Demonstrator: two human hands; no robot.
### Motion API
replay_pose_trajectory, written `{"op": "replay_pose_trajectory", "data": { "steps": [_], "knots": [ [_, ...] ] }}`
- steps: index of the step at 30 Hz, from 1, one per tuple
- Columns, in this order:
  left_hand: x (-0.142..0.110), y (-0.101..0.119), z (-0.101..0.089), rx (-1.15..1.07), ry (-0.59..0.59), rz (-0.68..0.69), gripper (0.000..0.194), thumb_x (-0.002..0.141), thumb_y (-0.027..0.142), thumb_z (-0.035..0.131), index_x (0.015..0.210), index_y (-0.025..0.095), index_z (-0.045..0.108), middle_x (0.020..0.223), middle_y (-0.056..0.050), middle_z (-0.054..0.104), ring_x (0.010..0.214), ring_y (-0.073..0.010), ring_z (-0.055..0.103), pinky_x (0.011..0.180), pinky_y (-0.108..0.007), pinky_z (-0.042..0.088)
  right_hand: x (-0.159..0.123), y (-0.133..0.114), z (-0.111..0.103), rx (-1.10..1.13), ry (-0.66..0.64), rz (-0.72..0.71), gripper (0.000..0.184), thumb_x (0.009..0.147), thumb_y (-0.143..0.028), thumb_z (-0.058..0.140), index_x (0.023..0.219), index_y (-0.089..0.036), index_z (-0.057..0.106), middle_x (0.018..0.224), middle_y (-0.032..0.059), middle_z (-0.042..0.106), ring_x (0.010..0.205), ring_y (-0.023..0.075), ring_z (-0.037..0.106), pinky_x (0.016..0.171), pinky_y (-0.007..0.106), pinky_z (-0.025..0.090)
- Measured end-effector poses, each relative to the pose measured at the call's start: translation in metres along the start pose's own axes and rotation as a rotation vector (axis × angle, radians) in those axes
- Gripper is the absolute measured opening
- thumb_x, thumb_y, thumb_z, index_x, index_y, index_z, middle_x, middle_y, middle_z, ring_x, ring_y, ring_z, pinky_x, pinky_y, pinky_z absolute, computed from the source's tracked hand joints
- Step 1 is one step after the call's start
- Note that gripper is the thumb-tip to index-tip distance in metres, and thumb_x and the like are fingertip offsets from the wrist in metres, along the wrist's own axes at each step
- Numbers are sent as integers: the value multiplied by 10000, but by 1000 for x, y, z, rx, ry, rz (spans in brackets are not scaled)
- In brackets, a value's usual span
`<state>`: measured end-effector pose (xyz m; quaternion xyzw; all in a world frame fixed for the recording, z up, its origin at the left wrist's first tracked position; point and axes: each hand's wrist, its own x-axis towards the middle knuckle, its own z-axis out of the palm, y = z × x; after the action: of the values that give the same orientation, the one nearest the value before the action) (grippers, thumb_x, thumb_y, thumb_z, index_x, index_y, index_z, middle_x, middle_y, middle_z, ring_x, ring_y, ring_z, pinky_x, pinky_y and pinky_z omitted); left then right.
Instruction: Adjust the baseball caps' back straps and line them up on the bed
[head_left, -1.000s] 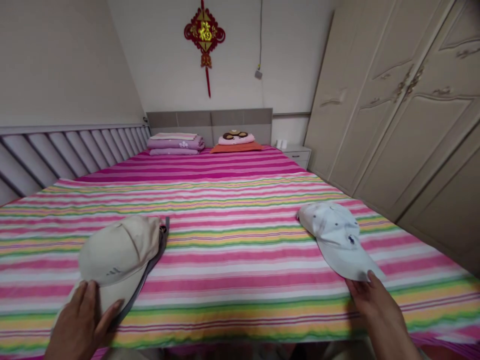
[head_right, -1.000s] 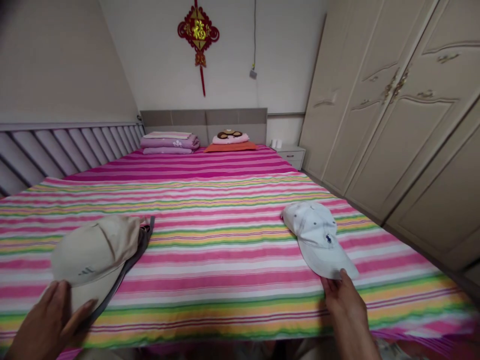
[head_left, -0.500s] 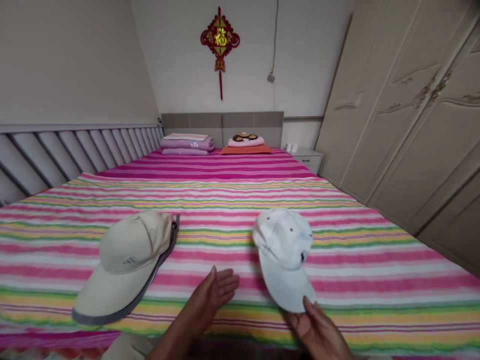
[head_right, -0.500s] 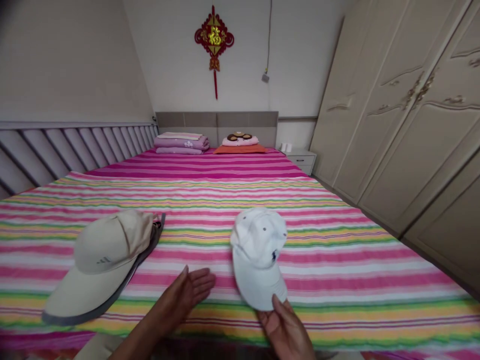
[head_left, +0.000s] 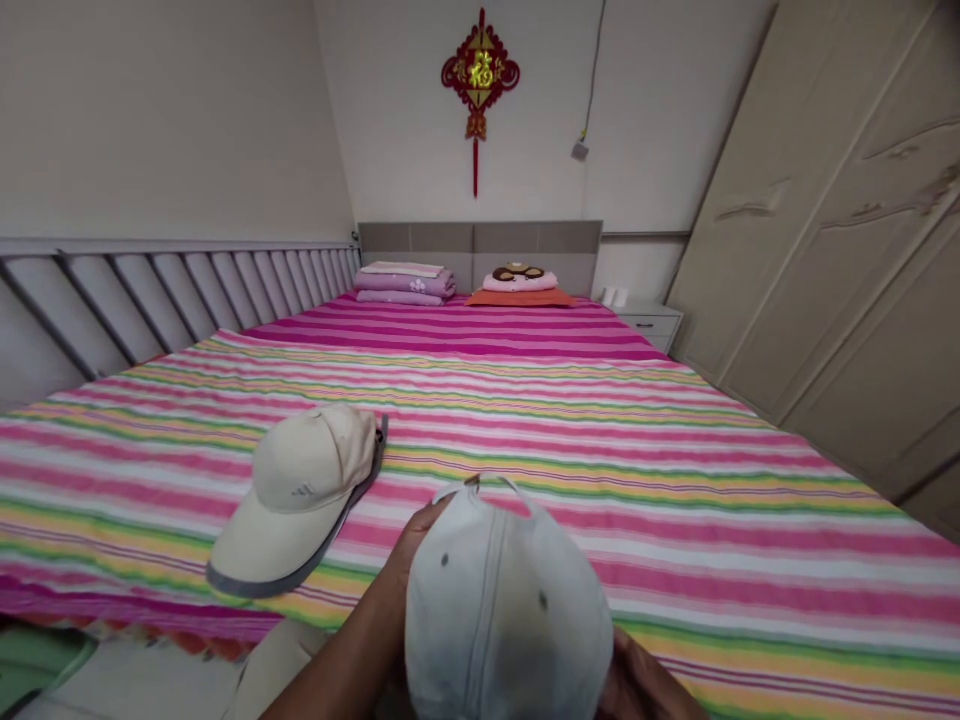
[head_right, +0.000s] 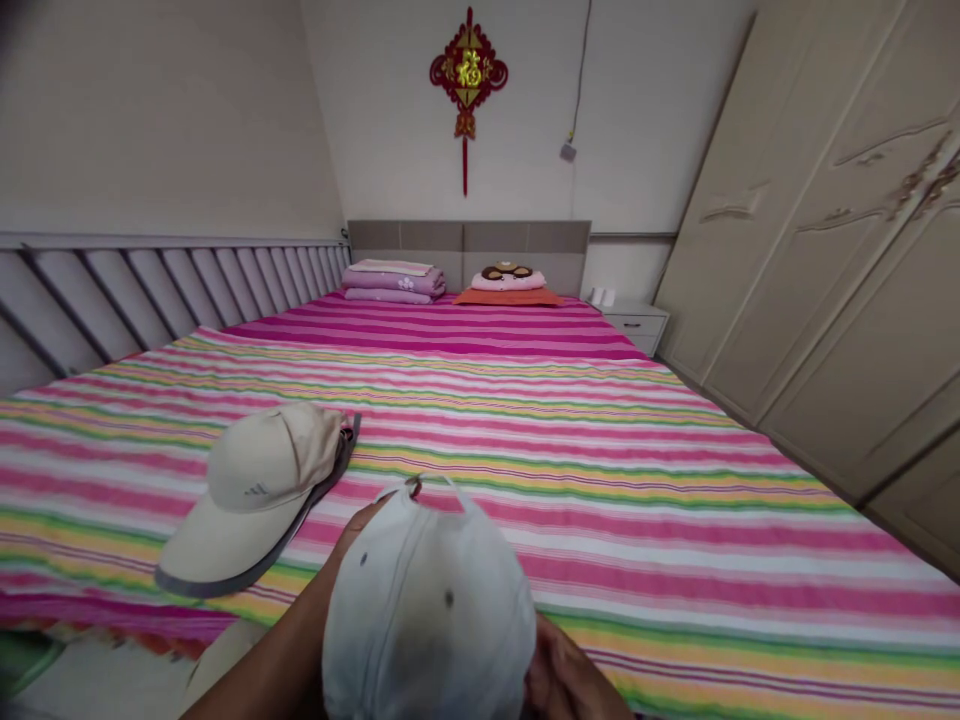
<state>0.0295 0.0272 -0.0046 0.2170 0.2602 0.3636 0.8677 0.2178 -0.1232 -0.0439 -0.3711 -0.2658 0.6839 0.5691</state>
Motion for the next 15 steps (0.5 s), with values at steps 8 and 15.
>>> {"op": "replay_pose_trajectory", "data": {
  "steps": [8, 15],
  "knots": [
    [-16, -8, 13, 260, -75, 67, 367, 374, 193, 817, 701, 140, 659, 645, -18, 660, 543, -115, 570, 540, -213, 405, 31, -47, 45, -64, -120, -67, 295, 704, -420, 653, 771, -134, 634, 558, -5, 554, 469, 76, 462, 473, 172, 354],
    [-35, 5, 28, 366, -46, -23, 342, 416, 160, 806, 725, 146, 659, 659, -27, 655, 577, -126, 577, 604, -246, 415, 27, -57, 62, -178, -169, -61, 260, 752, -365, 612, 647, -136, 547, 518, -14, 517, 435, 65, 398, 437, 184, 275]
  ]
}}
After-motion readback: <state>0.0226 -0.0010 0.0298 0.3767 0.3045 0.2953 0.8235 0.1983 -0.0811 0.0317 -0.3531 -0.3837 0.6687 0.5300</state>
